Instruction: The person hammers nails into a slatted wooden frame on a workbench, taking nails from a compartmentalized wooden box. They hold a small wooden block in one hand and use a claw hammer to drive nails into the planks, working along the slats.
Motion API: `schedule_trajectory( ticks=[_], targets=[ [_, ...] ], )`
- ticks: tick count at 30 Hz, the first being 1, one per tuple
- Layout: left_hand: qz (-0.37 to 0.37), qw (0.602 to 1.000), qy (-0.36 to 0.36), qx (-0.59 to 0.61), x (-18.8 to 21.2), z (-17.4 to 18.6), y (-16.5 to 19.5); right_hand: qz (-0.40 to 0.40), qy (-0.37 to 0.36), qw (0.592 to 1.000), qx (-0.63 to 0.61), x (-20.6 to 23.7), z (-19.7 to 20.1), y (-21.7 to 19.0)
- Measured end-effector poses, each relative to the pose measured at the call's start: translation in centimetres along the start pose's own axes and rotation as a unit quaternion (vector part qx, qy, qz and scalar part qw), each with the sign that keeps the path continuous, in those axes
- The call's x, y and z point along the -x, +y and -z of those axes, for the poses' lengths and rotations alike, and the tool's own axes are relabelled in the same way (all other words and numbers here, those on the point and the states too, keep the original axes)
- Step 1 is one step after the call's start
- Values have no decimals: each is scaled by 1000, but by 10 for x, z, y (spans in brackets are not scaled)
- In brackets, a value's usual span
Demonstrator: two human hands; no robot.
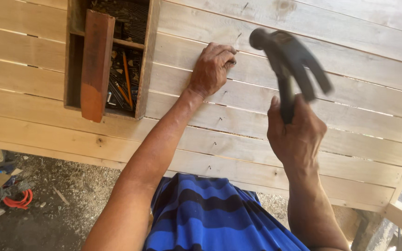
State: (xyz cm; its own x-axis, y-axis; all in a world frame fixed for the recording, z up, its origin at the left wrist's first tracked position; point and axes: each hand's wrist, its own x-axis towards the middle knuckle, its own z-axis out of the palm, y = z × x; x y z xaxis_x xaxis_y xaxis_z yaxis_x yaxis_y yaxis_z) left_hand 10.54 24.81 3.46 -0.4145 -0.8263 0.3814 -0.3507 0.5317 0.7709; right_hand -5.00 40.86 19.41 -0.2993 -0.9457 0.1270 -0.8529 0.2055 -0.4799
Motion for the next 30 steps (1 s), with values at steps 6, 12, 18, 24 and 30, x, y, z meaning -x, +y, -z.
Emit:
schedule_trajectory(
  ticks=[6, 12, 18, 24, 30],
  targets=[
    [-5, 1000, 7, -14, -2, -1, 0, -45, -85, 995, 6, -12, -35, 7],
    [-24, 999, 6, -26, -1, -2, -2, -10, -50, 999, 5, -11, -27, 6],
    [2, 1000, 1, -10, 2, -3, 0, -4, -15, 1000, -24, -8, -31, 11],
    [-23, 999, 20, -30, 0, 3, 3, -21, -87, 996, 9, -6, -59, 23],
    [7, 991, 104, -85, 7, 30, 13, -52, -90, 995, -8, -20, -53, 25]
  ],
)
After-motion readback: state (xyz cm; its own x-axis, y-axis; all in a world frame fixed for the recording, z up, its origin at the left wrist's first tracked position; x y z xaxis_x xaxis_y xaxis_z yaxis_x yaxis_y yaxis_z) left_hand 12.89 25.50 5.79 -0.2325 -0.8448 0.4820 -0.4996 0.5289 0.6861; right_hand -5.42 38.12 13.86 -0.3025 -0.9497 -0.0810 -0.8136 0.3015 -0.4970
